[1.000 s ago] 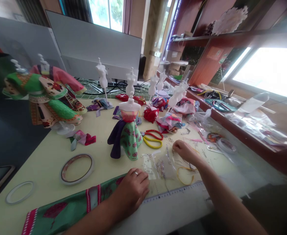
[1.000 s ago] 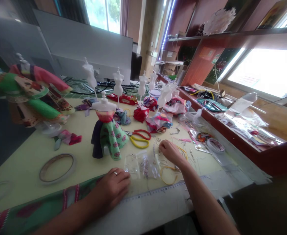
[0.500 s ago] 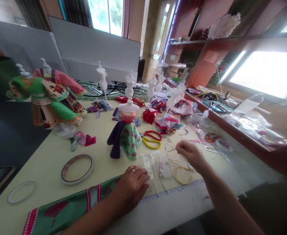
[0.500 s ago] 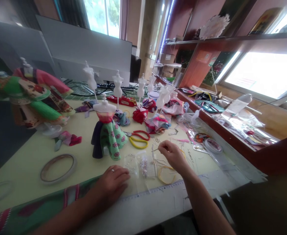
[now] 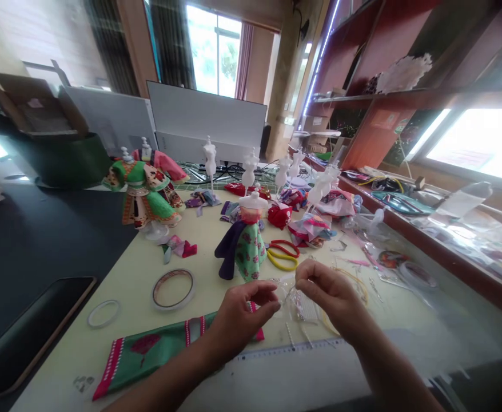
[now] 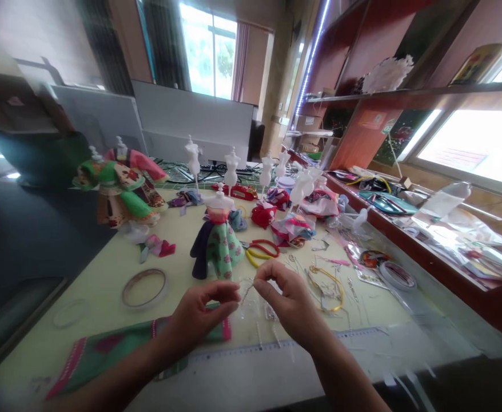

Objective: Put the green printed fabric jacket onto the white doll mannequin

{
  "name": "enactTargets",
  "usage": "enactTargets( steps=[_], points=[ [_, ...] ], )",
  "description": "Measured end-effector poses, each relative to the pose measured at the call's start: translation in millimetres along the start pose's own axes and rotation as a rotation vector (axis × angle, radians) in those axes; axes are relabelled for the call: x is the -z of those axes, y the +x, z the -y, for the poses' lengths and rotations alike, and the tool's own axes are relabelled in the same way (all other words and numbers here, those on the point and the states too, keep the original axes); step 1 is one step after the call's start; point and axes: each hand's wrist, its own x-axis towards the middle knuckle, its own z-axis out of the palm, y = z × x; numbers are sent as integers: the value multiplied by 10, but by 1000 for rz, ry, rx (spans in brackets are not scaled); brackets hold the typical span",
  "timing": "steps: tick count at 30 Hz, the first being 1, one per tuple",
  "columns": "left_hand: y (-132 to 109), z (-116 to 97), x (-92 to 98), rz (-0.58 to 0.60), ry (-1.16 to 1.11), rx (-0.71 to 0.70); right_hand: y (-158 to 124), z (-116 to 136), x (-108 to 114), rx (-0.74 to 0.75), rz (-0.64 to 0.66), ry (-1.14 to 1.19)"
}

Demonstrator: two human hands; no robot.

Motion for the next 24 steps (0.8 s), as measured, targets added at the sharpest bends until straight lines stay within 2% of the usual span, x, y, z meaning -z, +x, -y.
enactTargets(
  steps=[7, 16, 20, 24],
  points=[
    [-101, -139, 59, -34, -53, 19, 36, 117, -129, 63, 1, 18],
    [-157, -235, 111, -126, -82, -29, 42, 166, -180, 57, 1, 69],
    [-140, -264, 163, -145, -52, -67, 65, 173, -196, 66, -14, 81],
    [-78, -328, 267, -223, 36, -120, 122, 173, -251, 80, -49, 102]
  ],
)
